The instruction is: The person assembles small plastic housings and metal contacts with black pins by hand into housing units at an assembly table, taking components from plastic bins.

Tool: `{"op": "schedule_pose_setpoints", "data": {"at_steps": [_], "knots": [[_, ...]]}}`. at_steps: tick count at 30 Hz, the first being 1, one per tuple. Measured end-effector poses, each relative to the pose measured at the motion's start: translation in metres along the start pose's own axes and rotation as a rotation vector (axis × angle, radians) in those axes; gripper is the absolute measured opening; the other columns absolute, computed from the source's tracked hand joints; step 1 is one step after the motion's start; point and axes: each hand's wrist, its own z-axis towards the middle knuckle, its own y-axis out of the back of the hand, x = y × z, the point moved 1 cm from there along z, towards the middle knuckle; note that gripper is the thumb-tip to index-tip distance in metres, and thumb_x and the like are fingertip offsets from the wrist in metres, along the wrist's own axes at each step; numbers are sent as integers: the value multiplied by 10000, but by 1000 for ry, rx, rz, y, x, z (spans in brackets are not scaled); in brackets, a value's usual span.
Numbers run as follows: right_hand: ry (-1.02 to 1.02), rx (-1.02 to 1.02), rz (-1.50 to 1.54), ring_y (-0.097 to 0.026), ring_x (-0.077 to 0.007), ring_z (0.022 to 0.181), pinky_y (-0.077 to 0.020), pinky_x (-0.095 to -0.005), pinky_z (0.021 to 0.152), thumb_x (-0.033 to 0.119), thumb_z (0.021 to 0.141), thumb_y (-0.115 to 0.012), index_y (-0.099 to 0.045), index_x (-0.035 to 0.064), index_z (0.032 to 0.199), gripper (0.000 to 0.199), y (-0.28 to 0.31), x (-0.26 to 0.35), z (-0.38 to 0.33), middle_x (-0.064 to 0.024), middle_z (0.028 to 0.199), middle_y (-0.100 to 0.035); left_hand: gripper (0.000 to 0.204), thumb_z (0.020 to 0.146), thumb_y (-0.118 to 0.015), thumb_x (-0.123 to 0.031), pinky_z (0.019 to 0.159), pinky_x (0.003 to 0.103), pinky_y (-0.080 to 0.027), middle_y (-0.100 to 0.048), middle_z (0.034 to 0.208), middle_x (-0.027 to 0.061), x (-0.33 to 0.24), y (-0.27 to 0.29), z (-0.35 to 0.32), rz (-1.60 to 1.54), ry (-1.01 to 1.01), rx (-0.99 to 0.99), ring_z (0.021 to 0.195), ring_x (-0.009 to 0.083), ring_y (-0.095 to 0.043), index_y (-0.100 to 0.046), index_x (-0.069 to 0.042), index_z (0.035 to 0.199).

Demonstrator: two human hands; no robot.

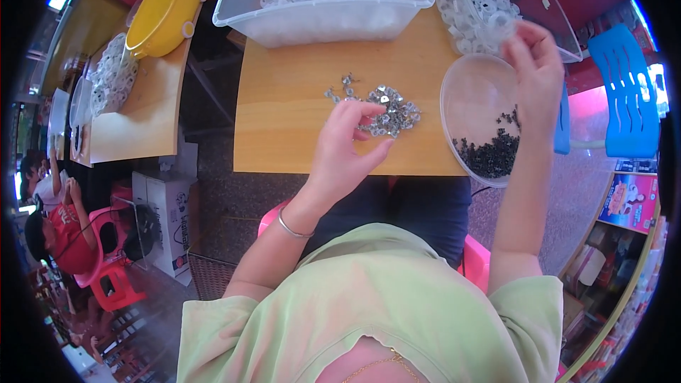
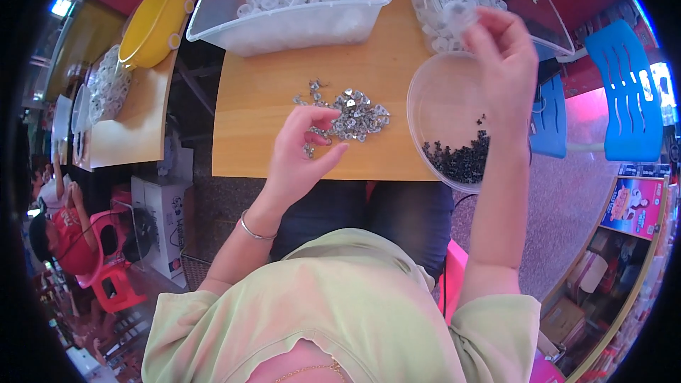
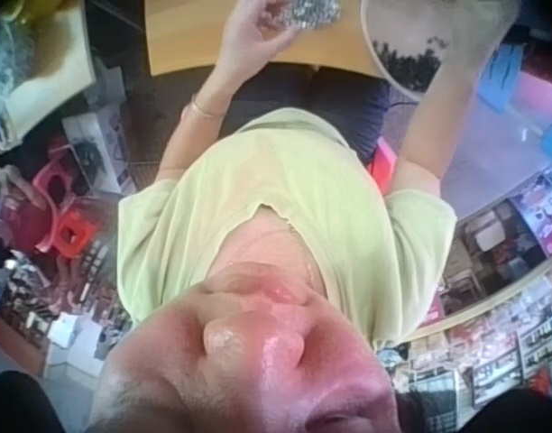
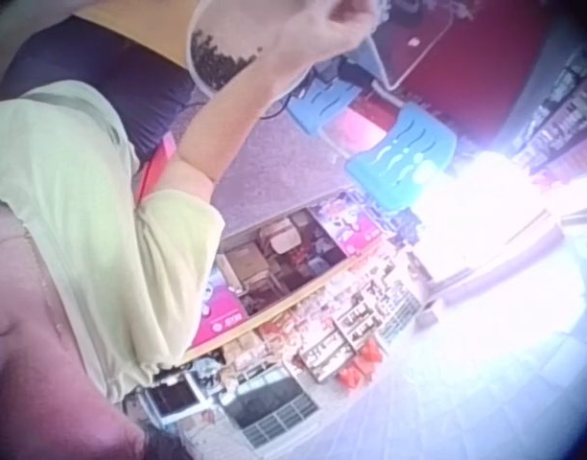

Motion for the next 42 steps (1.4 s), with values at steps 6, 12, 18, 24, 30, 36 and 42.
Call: {"op": "schedule_pose_setpoints", "data": {"at_steps": [6,12,18,24,30,36,42], "knots": [[193,-109,-20,-550,-102,889,-437,-214,807,34,856,-553,-573,2,1050,198,5,0,23,-40,997,-581,375,668,-678,-57,786,363,-425,-507,979,126,13,-14,-2,338,-159,-17,909,293,-496,-545,-48,1018],[-104,601,-458,-568,-115,863,-452,-245,758,68,794,-596,-573,24,1029,240,14,-6,-39,-56,919,-603,382,658,-685,-75,812,372,-422,-519,1019,129,29,-22,13,535,-249,-15,952,304,-487,-561,-59,1019],[-103,734,-571,-595,-173,823,-476,-276,723,49,747,-610,-576,-11,992,254,14,-20,-72,-96,918,-597,343,655,-686,-73,793,399,-433,-543,1007,127,33,-18,28,559,-325,-145,949,310,-505,-588,-59,983],[-20,657,-322,-598,-225,808,-489,-300,713,47,768,-608,-597,9,928,165,-24,-8,-93,-114,866,-589,240,676,-673,-60,770,373,-424,-567,934,108,-1,22,75,532,-620,-428,878,277,-538,-611,-54,908],[107,734,-192,-580,-243,864,-482,-311,738,56,743,-648,-606,50,936,198,-54,-5,-111,-99,957,-575,277,740,-673,-166,845,379,-403,-567,972,119,-18,105,149,772,-651,-466,948,295,-522,-588,-53,979],[307,636,-159,-556,-183,808,-476,-293,735,119,733,-694,-577,63,1034,328,-57,32,-46,-86,968,-554,568,779,-652,-359,918,376,-381,-537,1142,163,40,198,173,985,-237,-605,1104,296,-473,-474,-20,1200],[515,703,-327,-489,-306,1074,-412,-362,889,343,749,-675,-455,74,1213,579,-124,33,60,-170,1130,-511,482,813,-606,-189,840,298,-426,-572,1050,88,65,215,168,39,267,-330,962,179,-542,-440,-29,1236]]}}
